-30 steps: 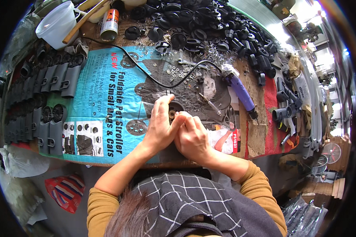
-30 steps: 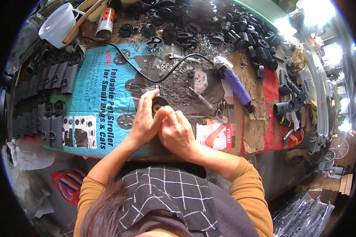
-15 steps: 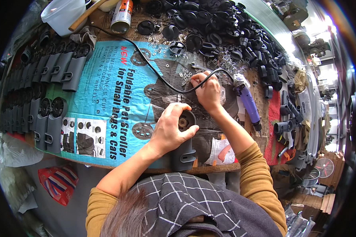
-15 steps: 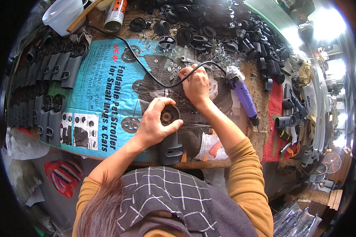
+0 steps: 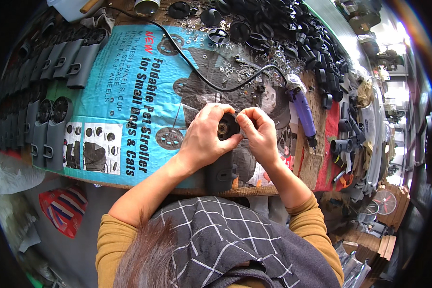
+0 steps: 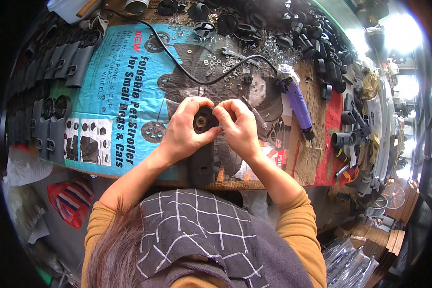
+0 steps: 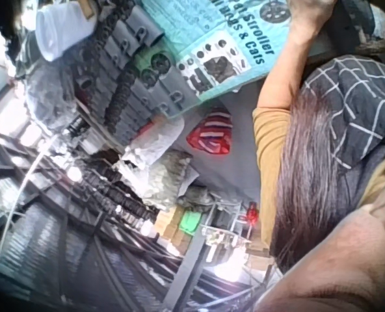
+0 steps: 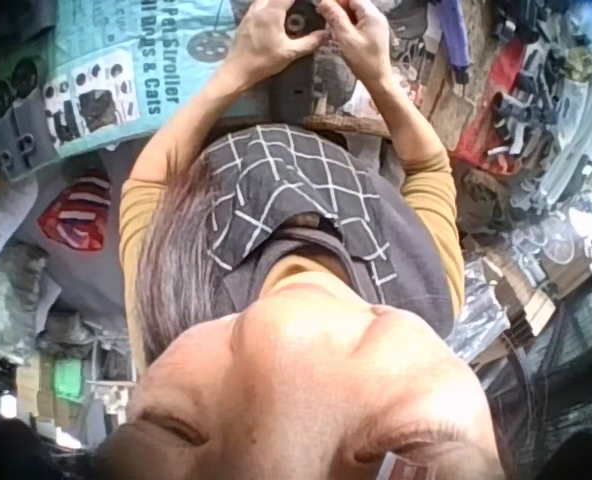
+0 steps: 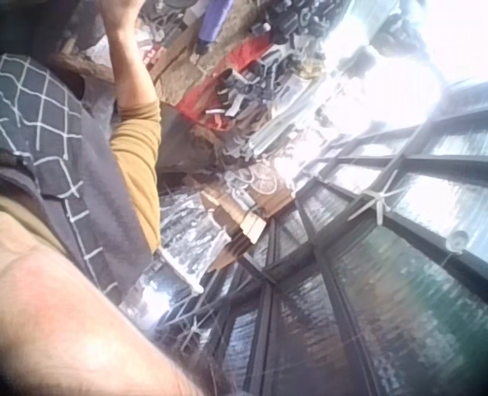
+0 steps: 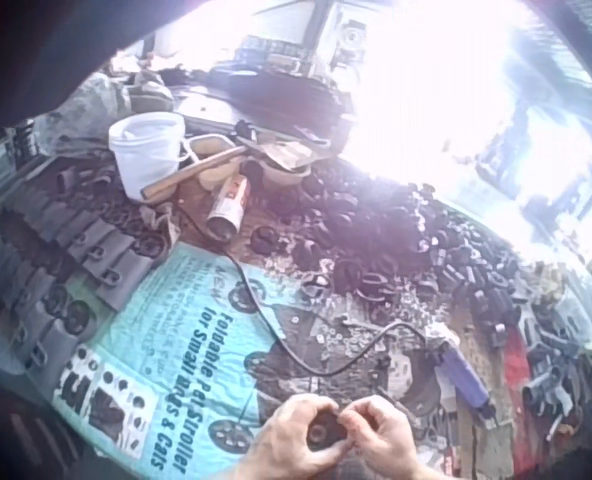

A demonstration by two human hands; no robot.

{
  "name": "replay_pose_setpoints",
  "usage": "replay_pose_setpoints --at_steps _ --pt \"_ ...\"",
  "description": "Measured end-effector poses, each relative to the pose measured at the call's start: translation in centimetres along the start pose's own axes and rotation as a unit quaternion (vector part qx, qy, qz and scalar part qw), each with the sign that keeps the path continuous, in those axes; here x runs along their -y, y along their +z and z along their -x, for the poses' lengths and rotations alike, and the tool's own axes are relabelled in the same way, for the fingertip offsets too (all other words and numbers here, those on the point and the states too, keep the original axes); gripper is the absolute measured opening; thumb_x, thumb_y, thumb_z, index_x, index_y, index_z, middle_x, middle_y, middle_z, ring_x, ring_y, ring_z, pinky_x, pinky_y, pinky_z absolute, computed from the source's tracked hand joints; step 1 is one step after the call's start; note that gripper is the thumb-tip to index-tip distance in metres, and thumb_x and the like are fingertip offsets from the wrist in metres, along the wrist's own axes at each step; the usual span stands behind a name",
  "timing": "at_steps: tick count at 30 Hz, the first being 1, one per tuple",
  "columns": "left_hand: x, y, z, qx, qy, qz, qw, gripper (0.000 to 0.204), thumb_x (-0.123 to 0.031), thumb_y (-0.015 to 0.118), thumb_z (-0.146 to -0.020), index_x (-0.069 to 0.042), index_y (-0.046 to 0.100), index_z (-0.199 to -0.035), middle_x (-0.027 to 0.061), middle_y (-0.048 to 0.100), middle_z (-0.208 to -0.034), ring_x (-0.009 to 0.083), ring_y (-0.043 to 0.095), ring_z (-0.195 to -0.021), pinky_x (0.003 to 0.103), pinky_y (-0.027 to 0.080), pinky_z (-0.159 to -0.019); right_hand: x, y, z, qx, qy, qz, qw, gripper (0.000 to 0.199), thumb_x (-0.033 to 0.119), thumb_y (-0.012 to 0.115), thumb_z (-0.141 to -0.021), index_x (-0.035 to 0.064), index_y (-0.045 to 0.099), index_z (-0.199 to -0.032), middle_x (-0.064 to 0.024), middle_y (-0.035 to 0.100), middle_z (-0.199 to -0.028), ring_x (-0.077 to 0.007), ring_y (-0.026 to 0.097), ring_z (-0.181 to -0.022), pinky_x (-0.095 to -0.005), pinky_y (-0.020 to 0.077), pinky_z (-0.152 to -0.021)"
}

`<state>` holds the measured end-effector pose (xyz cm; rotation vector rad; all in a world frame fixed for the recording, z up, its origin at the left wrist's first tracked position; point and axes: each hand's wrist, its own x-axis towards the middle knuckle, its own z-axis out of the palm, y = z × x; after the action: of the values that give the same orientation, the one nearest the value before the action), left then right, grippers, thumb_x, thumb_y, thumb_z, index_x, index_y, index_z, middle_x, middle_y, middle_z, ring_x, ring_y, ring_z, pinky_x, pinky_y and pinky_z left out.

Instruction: The person assembles small wheels by inserting bearings and securing them with a screwdriver. They repeatedly pick up wheel housings, insert bearings, and tighten screws using a corded screwdriver.

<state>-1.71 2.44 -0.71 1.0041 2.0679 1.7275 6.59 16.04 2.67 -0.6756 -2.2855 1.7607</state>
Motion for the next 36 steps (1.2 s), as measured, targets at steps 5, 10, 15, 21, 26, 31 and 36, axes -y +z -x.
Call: replay_pose_setpoints --at_steps 5,10,15,21,26,31,36 --pt "0.2 0.1 -0.1 -0.011 0.027 -0.010 1.000 0.053 -0.017 0.077 -0.067 -0.002 0.056 -0.113 0.0173 0.059 -0.109 0.0342 0.058 -0.105 0.040 0.047 -0.091 0.6 0.9 0.2 0.014 -0.127 0.176 0.976 0.004 0.006 0.070 -0.081 0.0019 0.070 -0.082 -0.0050 0.059 -0.073 -0.0151 0.053 -0.069 -0.0280 0.0443 -0.064" --pt "0.4 0.1 0.0 -0.004 0.010 -0.003 1.000 0.053 -0.017 0.077 -0.068 -0.002 0.056 -0.114 0.0173 0.059 -0.110 0.0341 0.058 -0.105 0.040 0.047 -0.092 0.9 1.5 0.5 -0.018 -0.101 0.147 0.984 0.004 0.005 0.070 -0.080 0.0015 0.071 -0.081 -0.0068 0.058 -0.070 -0.0181 0.055 -0.075 -0.0319 0.0450 -0.069" --pt "0.4 0.1 0.0 -0.011 0.022 -0.005 1.000 0.053 -0.018 0.077 -0.068 -0.003 0.056 -0.114 0.0175 0.059 -0.111 0.0342 0.058 -0.105 0.040 0.047 -0.092 0.4 1.4 0.3 -0.026 -0.099 0.154 0.983 0.008 0.008 0.070 -0.082 0.0004 0.070 -0.082 -0.0065 0.058 -0.073 -0.0169 0.054 -0.072 -0.0303 0.0446 -0.066" --pt "0.4 0.2 0.0 -0.010 0.017 0.001 1.000 0.053 -0.019 0.078 -0.068 -0.003 0.056 -0.114 0.0173 0.059 -0.110 0.0339 0.058 -0.105 0.040 0.047 -0.092 0.6 0.9 0.4 -0.034 -0.021 0.058 0.997 0.012 0.011 0.070 -0.086 0.0001 0.068 -0.085 -0.0040 0.056 -0.077 -0.0110 0.052 -0.069 -0.0267 0.0424 -0.062" --pt "0.5 0.1 0.0 -0.005 0.021 -0.014 1.000 0.054 -0.019 0.078 -0.068 -0.003 0.056 -0.114 0.0168 0.058 -0.111 0.0333 0.057 -0.107 0.040 0.047 -0.093 1.9 0.1 0.2 -0.024 -0.137 0.239 0.961 0.008 0.012 0.072 -0.080 0.0050 0.068 -0.082 -0.0041 0.051 -0.071 -0.0167 0.051 -0.067 -0.0313 0.0422 -0.062" --pt "0.5 0.0 0.0 -0.007 0.040 -0.023 0.999 0.056 -0.017 0.078 -0.066 -0.004 0.056 -0.115 0.0163 0.058 -0.111 0.0338 0.057 -0.108 0.040 0.047 -0.094 2.8 0.5 0.0 0.028 -0.162 0.307 0.937 0.009 0.012 0.073 -0.073 0.0087 0.069 -0.080 -0.0056 0.053 -0.073 -0.0234 0.052 -0.074 -0.0361 0.0430 -0.068" --pt "0.4 0.0 0.0 -0.017 0.058 -0.013 0.998 0.056 -0.011 0.077 -0.065 -0.004 0.055 -0.115 0.0172 0.058 -0.111 0.0351 0.057 -0.106 0.041 0.048 -0.091 3.4 0.3 -1.4 0.121 -0.243 0.367 0.890 0.009 0.015 0.071 -0.072 0.0108 0.066 -0.078 -0.0044 0.056 -0.079 -0.0254 0.054 -0.080 -0.0383 0.0427 -0.072"
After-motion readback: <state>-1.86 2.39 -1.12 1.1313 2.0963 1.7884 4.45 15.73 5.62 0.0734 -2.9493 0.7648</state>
